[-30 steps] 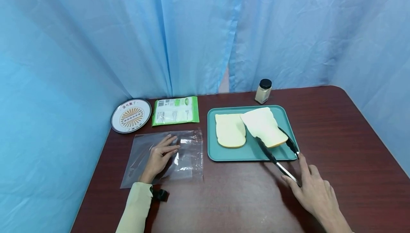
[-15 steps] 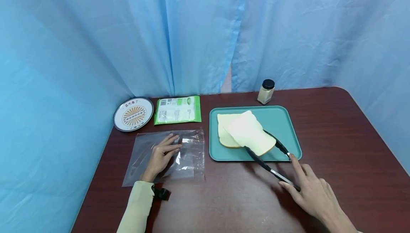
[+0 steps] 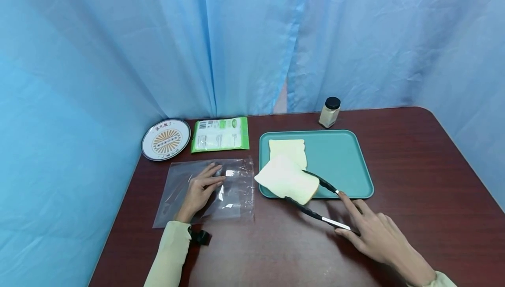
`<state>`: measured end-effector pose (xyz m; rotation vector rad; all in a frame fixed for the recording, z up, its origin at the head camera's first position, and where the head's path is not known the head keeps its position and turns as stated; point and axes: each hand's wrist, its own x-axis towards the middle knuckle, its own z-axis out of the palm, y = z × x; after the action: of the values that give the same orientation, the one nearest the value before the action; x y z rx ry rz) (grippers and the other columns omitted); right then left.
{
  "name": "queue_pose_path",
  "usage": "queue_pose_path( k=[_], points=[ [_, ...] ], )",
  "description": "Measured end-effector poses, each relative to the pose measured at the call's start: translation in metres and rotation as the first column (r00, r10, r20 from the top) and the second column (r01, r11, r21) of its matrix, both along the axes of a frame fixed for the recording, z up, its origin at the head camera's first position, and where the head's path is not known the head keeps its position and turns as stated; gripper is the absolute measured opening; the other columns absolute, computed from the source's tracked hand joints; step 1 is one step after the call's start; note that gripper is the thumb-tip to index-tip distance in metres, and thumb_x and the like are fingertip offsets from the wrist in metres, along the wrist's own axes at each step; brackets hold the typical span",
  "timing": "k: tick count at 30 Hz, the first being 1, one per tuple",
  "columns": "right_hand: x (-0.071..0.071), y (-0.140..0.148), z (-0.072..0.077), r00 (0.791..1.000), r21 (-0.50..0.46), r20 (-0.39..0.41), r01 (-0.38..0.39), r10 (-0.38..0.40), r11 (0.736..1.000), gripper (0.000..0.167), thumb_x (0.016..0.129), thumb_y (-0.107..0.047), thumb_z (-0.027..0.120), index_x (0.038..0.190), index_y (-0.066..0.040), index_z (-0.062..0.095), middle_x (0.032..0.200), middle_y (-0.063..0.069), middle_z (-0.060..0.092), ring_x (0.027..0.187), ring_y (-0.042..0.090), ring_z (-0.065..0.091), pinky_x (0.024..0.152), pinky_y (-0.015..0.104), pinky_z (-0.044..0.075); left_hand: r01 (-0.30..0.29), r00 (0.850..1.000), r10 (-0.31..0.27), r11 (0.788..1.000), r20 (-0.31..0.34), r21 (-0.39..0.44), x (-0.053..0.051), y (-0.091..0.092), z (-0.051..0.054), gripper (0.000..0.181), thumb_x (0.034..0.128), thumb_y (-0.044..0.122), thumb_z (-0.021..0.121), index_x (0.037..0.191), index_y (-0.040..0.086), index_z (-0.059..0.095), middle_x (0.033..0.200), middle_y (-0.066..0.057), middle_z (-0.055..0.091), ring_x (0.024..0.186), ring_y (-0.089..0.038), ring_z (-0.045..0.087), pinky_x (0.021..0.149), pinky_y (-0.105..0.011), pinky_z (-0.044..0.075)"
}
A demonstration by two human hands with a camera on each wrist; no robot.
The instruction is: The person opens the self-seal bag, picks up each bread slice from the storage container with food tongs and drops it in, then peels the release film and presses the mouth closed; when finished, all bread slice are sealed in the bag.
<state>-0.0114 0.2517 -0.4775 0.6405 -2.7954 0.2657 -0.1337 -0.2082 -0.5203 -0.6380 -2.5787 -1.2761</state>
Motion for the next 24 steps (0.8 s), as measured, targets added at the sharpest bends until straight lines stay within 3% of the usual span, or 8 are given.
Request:
queue_pose_path(
  k=[6, 9, 14, 24],
  points=[
    [-0.010, -0.006, -0.002, 0.997, 0.021, -0.018, -0.078, 0.079, 0.997, 0.082, 0.088, -0.058, 0.068, 0.152, -0.013, 0.043, 0.106, 0.004, 0.061, 0.044, -0.001, 0.019, 0.041, 0.021, 0.024, -0.007, 1.000, 0.006, 1.000, 0.009, 0.025, 0.001, 0.001, 0.005, 0.022, 0.0875, 0.000, 0.071, 0.108, 0.004, 0.079, 0.136, -0.020, 0.064, 0.140, -0.043, 0.047, 0.111, -0.065, 0.039],
    [-0.015, -0.008, -0.002, 0.993, 0.032, -0.026, -0.117, 0.117, 0.993, 0.081, 0.089, -0.060, 0.066, 0.151, -0.013, 0.044, 0.103, 0.003, 0.060, 0.046, -0.003, 0.019, 0.041, 0.018, 0.022, -0.016, 0.999, 0.015, 1.000, 0.029, 0.026, 0.003, 0.000, 0.007, 0.022, 0.0884, 0.002, 0.071, 0.109, 0.005, 0.079, 0.137, -0.018, 0.064, 0.141, -0.041, 0.047, 0.113, -0.075, 0.027],
    [-0.025, -0.013, -0.001, 0.986, 0.047, -0.022, -0.165, 0.167, 0.985, 0.081, 0.088, -0.058, 0.069, 0.150, -0.012, 0.045, 0.104, 0.004, 0.060, 0.049, -0.004, 0.023, 0.043, 0.016, 0.022, -0.021, 1.000, 0.021, 1.000, 0.019, 0.016, 0.003, 0.000, 0.007, 0.022, 0.0880, 0.003, 0.072, 0.108, 0.005, 0.079, 0.137, -0.018, 0.064, 0.140, -0.042, 0.047, 0.105, -0.088, 0.011],
    [-0.040, -0.019, 0.000, 0.974, 0.084, 0.042, -0.227, 0.224, 0.970, 0.085, 0.083, -0.054, 0.075, 0.151, -0.012, 0.044, 0.107, 0.005, 0.061, 0.046, -0.001, 0.024, 0.044, 0.016, 0.024, -0.012, 1.000, 0.012, 0.999, -0.002, 0.042, 0.002, -0.003, 0.004, 0.021, 0.0875, 0.002, 0.072, 0.107, 0.006, 0.080, 0.135, -0.019, 0.065, 0.138, -0.047, 0.048, 0.107, -0.086, 0.014]
  ],
)
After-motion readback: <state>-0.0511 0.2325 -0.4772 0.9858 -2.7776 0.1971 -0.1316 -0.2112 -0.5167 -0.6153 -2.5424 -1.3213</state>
